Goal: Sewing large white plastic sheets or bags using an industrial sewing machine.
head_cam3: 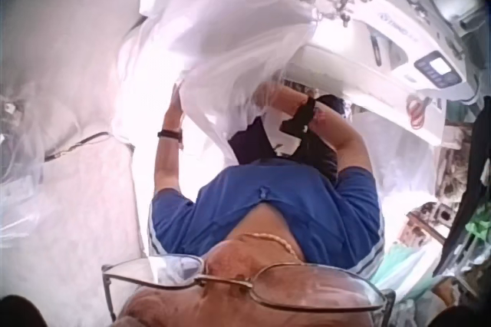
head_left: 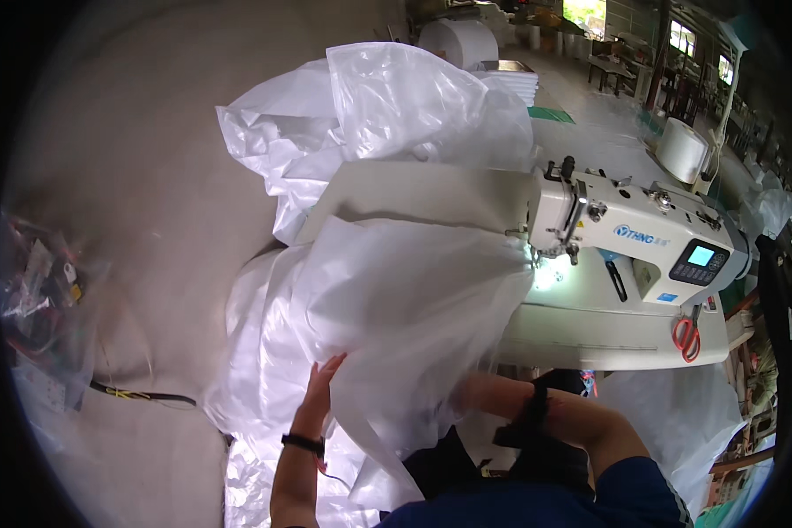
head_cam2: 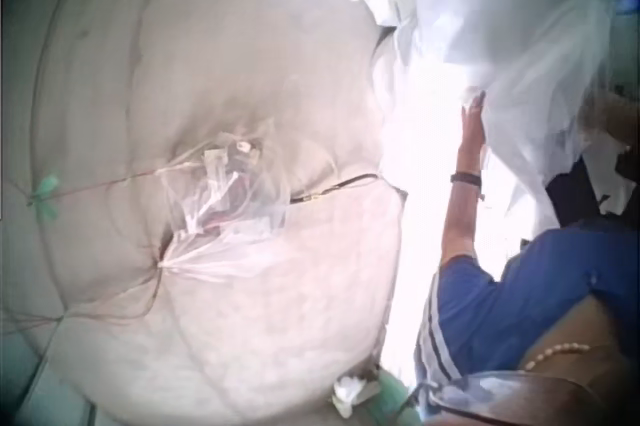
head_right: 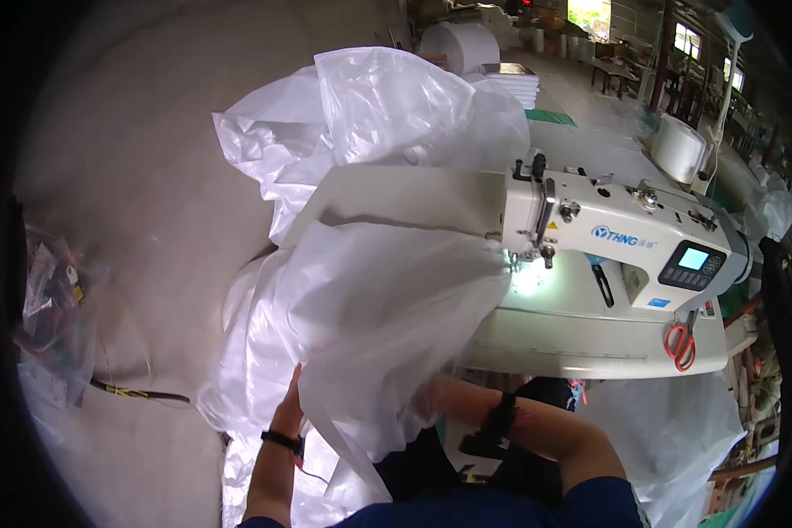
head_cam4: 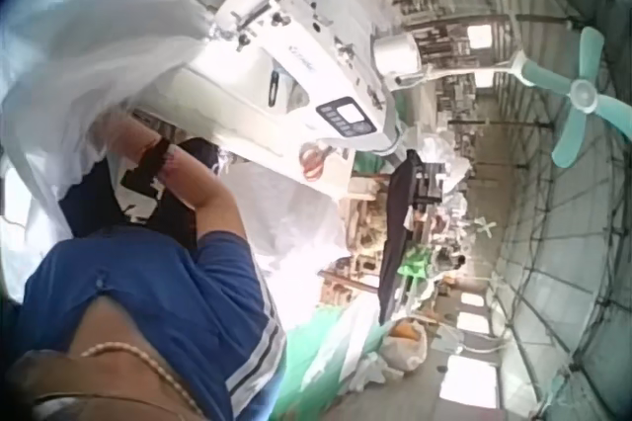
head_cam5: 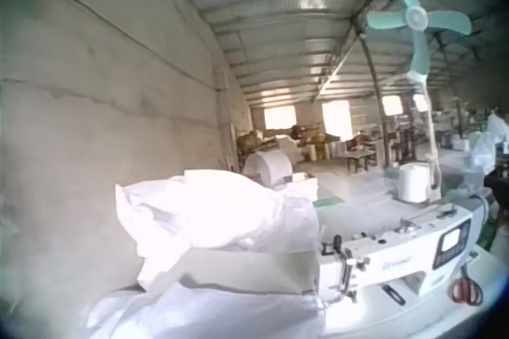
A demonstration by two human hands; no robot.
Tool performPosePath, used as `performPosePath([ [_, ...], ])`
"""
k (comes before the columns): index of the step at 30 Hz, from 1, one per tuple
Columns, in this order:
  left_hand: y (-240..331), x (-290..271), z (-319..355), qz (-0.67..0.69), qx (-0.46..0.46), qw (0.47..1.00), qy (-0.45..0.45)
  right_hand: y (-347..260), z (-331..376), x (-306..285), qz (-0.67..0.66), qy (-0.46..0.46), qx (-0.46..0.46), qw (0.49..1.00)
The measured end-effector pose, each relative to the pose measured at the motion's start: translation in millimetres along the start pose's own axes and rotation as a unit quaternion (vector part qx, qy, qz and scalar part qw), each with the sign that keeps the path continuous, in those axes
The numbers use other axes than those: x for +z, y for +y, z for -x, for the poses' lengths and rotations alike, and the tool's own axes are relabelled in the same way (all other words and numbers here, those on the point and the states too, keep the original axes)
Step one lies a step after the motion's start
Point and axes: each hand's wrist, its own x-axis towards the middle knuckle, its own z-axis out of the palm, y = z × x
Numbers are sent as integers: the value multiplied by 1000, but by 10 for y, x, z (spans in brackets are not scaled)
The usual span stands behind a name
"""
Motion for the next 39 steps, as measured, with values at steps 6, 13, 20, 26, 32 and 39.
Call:
performPosePath([
  [6, 510, -258, -53, -256, 207, 888, 322, -21, -577, -79, -5, 17, 3, 1000],
  [13, 611, -350, -1142, -445, 179, 876, 57, -15, -977, -181, -41, 52, 26, 997],
  [20, 655, -852, -1459, -467, 113, 877, -5, -450, -255, 22, -689, -45, 37, 722],
  [26, 755, -1029, -1278, -479, 80, 874, -8, -882, 415, 586, -792, -157, -75, 585],
  [32, 833, -784, -769, -477, 94, 873, -25, -1120, 647, 253, -736, -31, -102, 669],
  [39, 704, -495, -275, -488, 65, 867, -81, -1599, 810, 116, -838, -109, 45, 533],
])
